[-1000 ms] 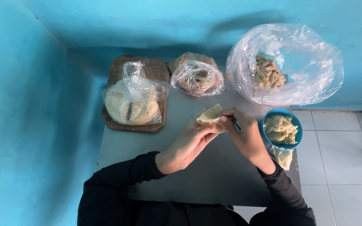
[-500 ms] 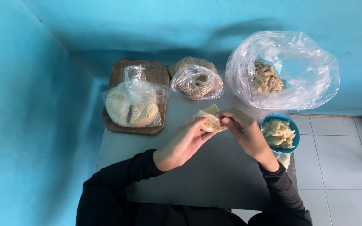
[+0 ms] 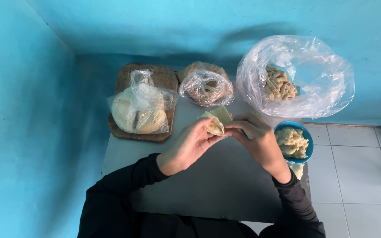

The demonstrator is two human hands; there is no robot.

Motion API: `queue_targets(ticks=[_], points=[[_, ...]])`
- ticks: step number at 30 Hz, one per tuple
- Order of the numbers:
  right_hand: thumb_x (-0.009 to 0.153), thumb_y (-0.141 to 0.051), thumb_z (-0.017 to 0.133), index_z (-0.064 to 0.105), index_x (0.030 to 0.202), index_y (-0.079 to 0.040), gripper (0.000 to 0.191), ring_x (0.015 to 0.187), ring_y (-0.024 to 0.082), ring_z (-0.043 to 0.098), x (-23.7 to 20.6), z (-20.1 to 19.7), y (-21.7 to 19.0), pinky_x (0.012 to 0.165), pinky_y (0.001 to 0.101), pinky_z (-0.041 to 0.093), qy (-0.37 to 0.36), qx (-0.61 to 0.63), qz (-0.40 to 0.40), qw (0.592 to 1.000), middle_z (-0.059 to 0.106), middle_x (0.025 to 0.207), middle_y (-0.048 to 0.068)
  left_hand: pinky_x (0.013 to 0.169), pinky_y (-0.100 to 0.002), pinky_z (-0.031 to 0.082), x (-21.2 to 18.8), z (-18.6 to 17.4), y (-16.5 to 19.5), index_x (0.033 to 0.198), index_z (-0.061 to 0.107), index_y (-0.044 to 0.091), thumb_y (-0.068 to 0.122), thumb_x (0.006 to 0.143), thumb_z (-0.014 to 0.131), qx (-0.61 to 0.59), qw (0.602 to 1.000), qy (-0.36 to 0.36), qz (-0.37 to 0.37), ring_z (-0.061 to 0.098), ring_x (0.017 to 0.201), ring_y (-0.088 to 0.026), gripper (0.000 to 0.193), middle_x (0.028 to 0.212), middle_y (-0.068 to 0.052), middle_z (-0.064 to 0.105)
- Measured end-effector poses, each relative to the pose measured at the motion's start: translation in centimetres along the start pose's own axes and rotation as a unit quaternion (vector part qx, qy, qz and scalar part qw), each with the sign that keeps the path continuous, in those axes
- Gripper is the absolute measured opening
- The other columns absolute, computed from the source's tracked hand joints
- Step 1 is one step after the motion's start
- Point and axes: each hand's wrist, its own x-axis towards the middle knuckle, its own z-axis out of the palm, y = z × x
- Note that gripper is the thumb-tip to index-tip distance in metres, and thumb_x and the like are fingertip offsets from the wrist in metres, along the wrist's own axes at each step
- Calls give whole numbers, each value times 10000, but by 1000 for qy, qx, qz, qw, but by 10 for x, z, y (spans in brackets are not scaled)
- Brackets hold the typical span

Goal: The person sits at a small metal table and folds square dough wrappers around spoonfuls of filling, pinching the edges closed to form triangular parcels. They take wrappers from a stack, add filling from a blue bowl, fold and seal each parcel by hand, and place the finished parcels into a plastic bag with others.

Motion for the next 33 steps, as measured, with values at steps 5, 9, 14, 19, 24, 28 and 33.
queue_targets(ticks=[5,9,14,19,24,28,33], points=[[833,-33,790,722,1050,-48,227,924,262,677,-1,1,1,761,381,539,8,-24,-43,999,682,1027,70,1183,-389,402,3,1,5,1370,501,-38,298,1076,408,16,1000,-2,-12,559,1274,-195,456,1359,-118,581],[867,-24,747,698,1054,-43,194,937,297,672,-1,0,6,784,401,533,-6,-35,-38,999,675,1033,88,1193,-396,396,7,-1,4,1389,482,-36,327,1068,411,55,998,-4,-26,555,1295,-199,490,1368,-122,575],[884,5,704,657,1054,-13,178,938,340,664,-2,4,8,786,418,527,-7,-39,-26,999,670,1034,120,1137,-355,448,10,-5,-3,1406,503,-44,273,1019,587,109,993,-42,-5,583,1266,-179,507,1340,-106,608],[893,7,708,656,1066,-2,181,886,338,662,-4,13,8,748,411,519,-2,-16,17,1000,667,958,131,1036,-279,523,17,-2,-12,1509,470,56,59,876,781,234,970,25,55,612,1203,-109,706,1302,-32,610],[913,6,689,652,1058,-17,152,871,318,668,-6,14,14,749,401,525,-3,8,21,1000,668,939,121,1010,-313,556,23,-12,-13,1537,458,82,31,880,748,258,964,40,46,629,1191,-128,719,1310,-32,619],[937,-8,678,659,1069,-10,133,839,311,657,-11,17,23,739,392,514,-1,7,57,998,662,928,130,1035,-334,560,27,-19,-26,1551,415,97,-18,839,745,242,968,21,56,629,1191,-138,793,1351,-33,592],[958,-33,675,669,1048,-10,93,723,226,612,-10,23,47,682,346,495,-4,45,137,990,673,906,101,1025,-316,545,27,-30,-35,1552,413,100,-17,841,741,279,960,24,29,608,1197,-109,792,1343,-40,582]])
